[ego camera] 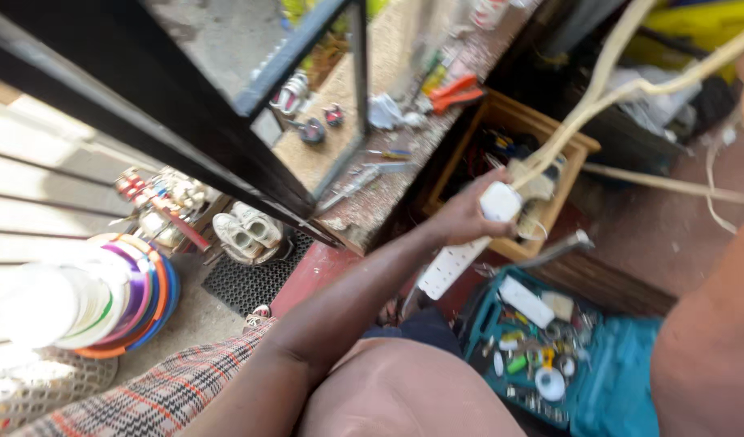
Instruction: The person connects wires to a power strip and an electrical plug by hand, using a screwdriver to secure the internal connections.
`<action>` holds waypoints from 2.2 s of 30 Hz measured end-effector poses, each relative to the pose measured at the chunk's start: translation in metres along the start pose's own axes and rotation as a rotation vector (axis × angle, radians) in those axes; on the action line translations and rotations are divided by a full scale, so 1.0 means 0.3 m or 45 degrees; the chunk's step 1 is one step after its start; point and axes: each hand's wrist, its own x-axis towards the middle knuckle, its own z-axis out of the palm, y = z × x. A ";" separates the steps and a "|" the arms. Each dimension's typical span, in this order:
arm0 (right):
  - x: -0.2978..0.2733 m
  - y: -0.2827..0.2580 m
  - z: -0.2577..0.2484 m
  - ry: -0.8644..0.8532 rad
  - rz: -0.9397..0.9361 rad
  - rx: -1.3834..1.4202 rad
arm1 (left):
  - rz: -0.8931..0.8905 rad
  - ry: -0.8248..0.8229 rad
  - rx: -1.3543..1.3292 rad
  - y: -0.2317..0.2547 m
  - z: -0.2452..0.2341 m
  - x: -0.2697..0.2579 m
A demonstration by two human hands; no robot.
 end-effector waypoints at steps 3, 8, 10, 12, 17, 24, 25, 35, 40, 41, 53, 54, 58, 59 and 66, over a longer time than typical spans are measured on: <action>-0.181 -0.121 -0.143 0.074 0.076 -0.116 | -0.135 -0.171 -0.696 -0.022 0.017 -0.003; -0.219 -0.198 -0.172 0.068 0.092 -0.191 | -0.305 -0.185 -0.553 0.038 0.000 0.029; -0.268 -0.125 -0.170 0.125 0.149 -0.279 | -0.391 -0.156 -0.534 0.051 -0.021 0.027; -0.352 0.017 -0.158 0.404 0.245 -0.762 | -0.476 -0.169 -0.640 0.065 -0.028 0.022; -0.722 0.409 -0.134 -0.265 1.043 -0.500 | -0.517 -0.349 -1.085 0.080 -0.023 0.063; -0.931 0.567 -0.163 -0.311 0.948 -0.084 | -0.647 -0.437 -0.873 0.066 0.049 0.126; -0.941 0.561 -0.181 -0.120 1.005 -0.095 | -0.660 -0.386 -0.718 0.056 0.062 0.149; -0.817 0.525 -0.405 0.415 0.671 -0.187 | -0.856 0.505 0.084 -0.249 0.115 0.399; -0.717 0.503 -0.422 0.511 0.807 -0.073 | -0.829 0.462 0.213 -0.562 0.183 0.609; -0.700 0.505 -0.422 0.497 0.788 -0.051 | -0.783 0.452 0.269 -0.621 0.186 0.645; -0.612 0.789 -0.265 0.323 0.765 -0.165 | -1.071 0.074 0.019 -0.565 0.232 0.563; -0.613 0.809 -0.226 0.281 0.770 -0.242 | -1.124 0.002 -0.244 -0.503 0.217 0.478; -0.635 0.832 -0.047 0.241 0.947 -0.338 | -0.632 0.093 -0.100 -0.244 0.092 0.155; -0.640 0.840 -0.005 0.267 1.095 -0.230 | -0.582 0.194 0.065 -0.188 0.018 0.110; -0.669 0.858 0.182 0.458 1.202 -0.138 | -0.421 0.921 0.774 0.075 -0.417 -0.121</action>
